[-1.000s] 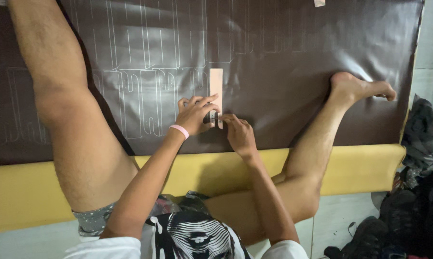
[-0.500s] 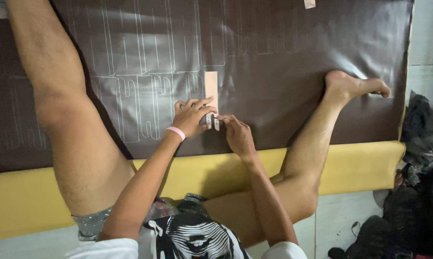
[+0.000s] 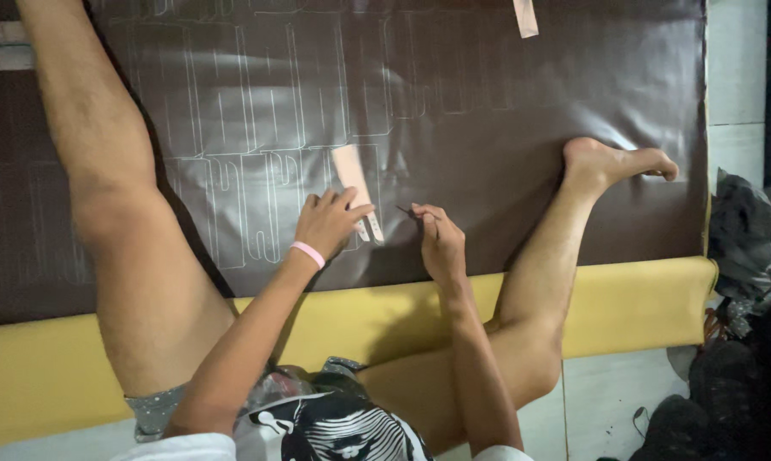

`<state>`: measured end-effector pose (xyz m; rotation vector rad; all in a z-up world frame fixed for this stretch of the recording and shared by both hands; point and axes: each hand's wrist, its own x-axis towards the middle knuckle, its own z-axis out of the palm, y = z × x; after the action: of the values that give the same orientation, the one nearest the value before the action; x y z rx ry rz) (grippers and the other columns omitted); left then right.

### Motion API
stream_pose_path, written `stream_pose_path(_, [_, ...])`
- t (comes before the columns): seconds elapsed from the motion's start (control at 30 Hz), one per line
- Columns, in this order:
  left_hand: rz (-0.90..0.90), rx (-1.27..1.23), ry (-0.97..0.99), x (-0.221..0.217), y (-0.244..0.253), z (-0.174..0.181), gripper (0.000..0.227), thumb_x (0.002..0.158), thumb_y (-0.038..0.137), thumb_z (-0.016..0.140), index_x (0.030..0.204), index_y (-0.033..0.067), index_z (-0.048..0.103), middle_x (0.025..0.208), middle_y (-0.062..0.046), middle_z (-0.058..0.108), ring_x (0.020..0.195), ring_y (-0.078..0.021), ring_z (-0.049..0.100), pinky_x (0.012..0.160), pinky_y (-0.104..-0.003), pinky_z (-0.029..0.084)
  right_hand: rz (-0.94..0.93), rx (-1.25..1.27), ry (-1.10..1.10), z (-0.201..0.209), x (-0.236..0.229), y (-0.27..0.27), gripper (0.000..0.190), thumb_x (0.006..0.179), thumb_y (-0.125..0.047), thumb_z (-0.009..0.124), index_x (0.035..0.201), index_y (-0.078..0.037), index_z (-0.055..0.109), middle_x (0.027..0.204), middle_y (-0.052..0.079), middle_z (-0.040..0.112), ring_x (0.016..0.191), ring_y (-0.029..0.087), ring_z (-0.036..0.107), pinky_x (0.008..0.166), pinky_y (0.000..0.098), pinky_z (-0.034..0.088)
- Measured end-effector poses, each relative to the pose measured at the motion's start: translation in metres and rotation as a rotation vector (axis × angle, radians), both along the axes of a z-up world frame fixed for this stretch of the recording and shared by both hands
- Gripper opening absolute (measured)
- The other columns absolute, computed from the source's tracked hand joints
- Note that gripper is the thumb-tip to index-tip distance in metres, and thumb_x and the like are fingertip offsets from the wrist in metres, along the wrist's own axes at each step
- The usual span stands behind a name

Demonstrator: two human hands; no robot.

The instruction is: The person sits on the floor and uses a small wooden guide and a scoring tool to make straight indentations along pre-drawn lines on a large brown sheet. They repeatedly reposition the guide and score multiple sections of the material.

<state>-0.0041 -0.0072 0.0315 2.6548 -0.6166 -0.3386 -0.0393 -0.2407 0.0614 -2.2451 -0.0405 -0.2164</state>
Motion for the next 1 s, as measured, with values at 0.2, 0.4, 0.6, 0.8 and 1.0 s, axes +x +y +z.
stream_pose_path(0.2, [0.144,-0.047,-0.202,0.014,0.009,-0.027,0.04,0.08,0.033,0.079,0.11,0.0096,0.066,0.117,-0.015,0.063,0.11,-0.0304,0.061,0.088,-0.049,0.048,-0.069,-0.089,-0.04,-0.003,0.004,-0.015,0.025,0.109,-0.01,0.044,0.108,-0.001,0.067,0.115,0.014,0.075,0.105,0.027,0.074,0.093,0.0348,0.058])
stream_pose_path(0.4, [0.426,-0.384,0.143,0.019,-0.007,-0.051,0.039,0.091,0.03,0.078,0.108,-0.0009,0.061,0.093,-0.021,0.073,0.085,-0.0381,0.071,0.076,-0.048,0.055,-0.3,0.09,0.083,-0.008,0.006,-0.025,0.024,0.111,-0.015,0.043,0.106,-0.003,0.063,0.095,0.013,0.072,0.086,0.026,0.072,0.081,0.0359,0.056])
stream_pose_path(0.6, [0.584,-0.898,0.234,0.022,-0.087,-0.062,0.058,0.088,0.02,0.076,0.136,0.0,0.05,0.123,-0.022,0.066,0.101,-0.0358,0.069,0.09,-0.044,0.055,-0.092,-0.183,-0.121,-0.027,0.004,-0.037,0.015,0.106,-0.011,0.057,0.116,-0.007,0.067,0.102,0.014,0.066,0.094,0.027,0.066,0.086,0.0365,0.055])
stream_pose_path(0.8, [0.434,-0.563,0.068,0.007,-0.061,-0.051,0.073,0.08,0.029,0.085,0.144,0.0111,0.053,0.143,-0.013,0.049,0.131,-0.0329,0.052,0.112,-0.044,0.043,0.031,-0.376,0.215,-0.034,0.005,-0.05,0.066,0.076,-0.028,0.086,0.137,-0.029,0.062,0.125,0.011,0.056,0.113,0.034,0.056,0.092,0.0483,0.05])
stream_pose_path(1.0, [0.285,-0.329,0.071,0.009,-0.045,-0.028,0.088,0.061,0.04,0.094,0.141,0.0363,0.06,0.154,-0.012,0.032,0.139,-0.0382,0.032,0.109,-0.056,0.026,0.108,-0.47,0.441,-0.032,0.009,-0.033,0.087,0.064,-0.045,0.093,0.142,-0.04,0.056,0.137,0.013,0.042,0.124,0.039,0.044,0.1,0.0579,0.041])
